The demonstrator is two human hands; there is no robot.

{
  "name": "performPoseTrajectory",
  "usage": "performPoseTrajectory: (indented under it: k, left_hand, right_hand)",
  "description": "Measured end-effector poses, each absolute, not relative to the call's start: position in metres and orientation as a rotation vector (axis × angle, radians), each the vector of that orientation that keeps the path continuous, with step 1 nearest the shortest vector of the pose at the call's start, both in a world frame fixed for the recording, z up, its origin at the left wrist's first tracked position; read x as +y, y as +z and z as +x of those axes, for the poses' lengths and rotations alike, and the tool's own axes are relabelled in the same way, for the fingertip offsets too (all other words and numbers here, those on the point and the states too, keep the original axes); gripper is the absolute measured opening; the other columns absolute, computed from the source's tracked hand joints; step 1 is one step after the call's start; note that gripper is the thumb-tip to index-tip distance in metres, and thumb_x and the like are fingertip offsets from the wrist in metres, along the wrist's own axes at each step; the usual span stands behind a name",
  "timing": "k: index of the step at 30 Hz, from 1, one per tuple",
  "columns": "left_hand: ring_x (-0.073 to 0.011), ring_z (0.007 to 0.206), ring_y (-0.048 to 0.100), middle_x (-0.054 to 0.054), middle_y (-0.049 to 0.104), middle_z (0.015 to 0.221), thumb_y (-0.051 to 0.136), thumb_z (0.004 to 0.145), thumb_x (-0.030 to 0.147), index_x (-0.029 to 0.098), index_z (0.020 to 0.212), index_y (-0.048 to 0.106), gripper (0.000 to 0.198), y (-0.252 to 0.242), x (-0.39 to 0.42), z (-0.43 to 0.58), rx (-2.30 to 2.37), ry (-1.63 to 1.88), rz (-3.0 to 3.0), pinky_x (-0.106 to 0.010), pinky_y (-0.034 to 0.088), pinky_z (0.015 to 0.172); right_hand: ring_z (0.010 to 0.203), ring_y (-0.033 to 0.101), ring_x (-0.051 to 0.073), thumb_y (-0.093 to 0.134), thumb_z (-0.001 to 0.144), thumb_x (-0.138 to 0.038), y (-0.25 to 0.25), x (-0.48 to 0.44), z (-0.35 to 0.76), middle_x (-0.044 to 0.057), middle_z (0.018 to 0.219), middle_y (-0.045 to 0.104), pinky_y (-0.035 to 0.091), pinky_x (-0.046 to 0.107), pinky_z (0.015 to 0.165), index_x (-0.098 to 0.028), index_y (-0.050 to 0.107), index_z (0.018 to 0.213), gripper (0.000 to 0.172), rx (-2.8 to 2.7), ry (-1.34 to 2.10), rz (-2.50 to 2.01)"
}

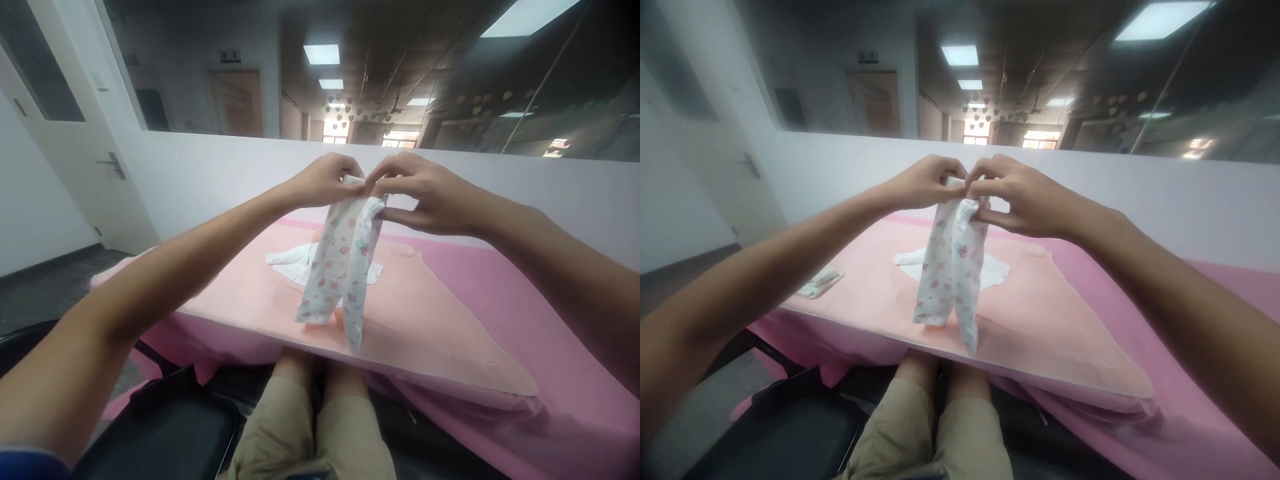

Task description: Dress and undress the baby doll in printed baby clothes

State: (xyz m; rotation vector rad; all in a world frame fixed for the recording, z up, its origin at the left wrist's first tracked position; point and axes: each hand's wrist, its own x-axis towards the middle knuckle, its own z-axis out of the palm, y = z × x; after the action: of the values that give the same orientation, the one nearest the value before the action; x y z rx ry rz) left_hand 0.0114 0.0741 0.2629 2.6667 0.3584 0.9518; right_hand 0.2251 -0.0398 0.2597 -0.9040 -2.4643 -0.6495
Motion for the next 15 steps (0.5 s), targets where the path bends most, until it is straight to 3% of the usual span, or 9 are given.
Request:
performPoseTrajectory:
  k: [6, 11, 15]
  left_hand:
    - [-0.0258, 0.096, 0.068, -0.013, 0.073, 0.095, 0.078, 0.088, 0.041, 0.016, 0.109, 0.076, 0.033, 0.257, 0.075, 0.001, 0.318, 0.847, 2.422, -0.045, 0.055, 0.087]
    - [-0.0255, 0.1, 0.071, -0.013, 0.074, 0.102, 0.073, 0.093, 0.041, 0.017, 0.113, 0.071, 0.031, 0.25, 0.067, 0.005, 0.31, 0.86, 2.294, -0.045, 0.058, 0.089]
    - [-0.0261, 0.107, 0.072, -0.013, 0.074, 0.107, 0.061, 0.102, 0.048, 0.018, 0.112, 0.068, 0.032, 0.245, 0.054, 0.004, 0.302, 0.961, 2.223, -0.043, 0.058, 0.091]
  right_hand:
    - [0.066, 0.053, 0.016, 0.059, 0.101, -0.049, 0.262, -0.039, 0.225, 0.0, 0.075, 0.065, 0.035, 0.032, 0.064, -0.025, 0.071, 0.089, 0.03, -2.385, -0.611, -1.173]
    - [0.064, 0.049, 0.017, 0.066, 0.096, -0.053, 0.264, -0.032, 0.215, 0.0, 0.065, 0.057, 0.031, 0.034, 0.064, -0.023, 0.065, 0.075, 0.036, -2.186, -0.647, -1.28]
    - [0.085, 0.056, 0.024, 0.072, 0.092, -0.051, 0.267, -0.028, 0.21, 0.007, 0.084, 0.064, 0.039, 0.037, 0.072, -0.022, 0.063, 0.078, 0.033, -2.044, -0.737, -1.231]
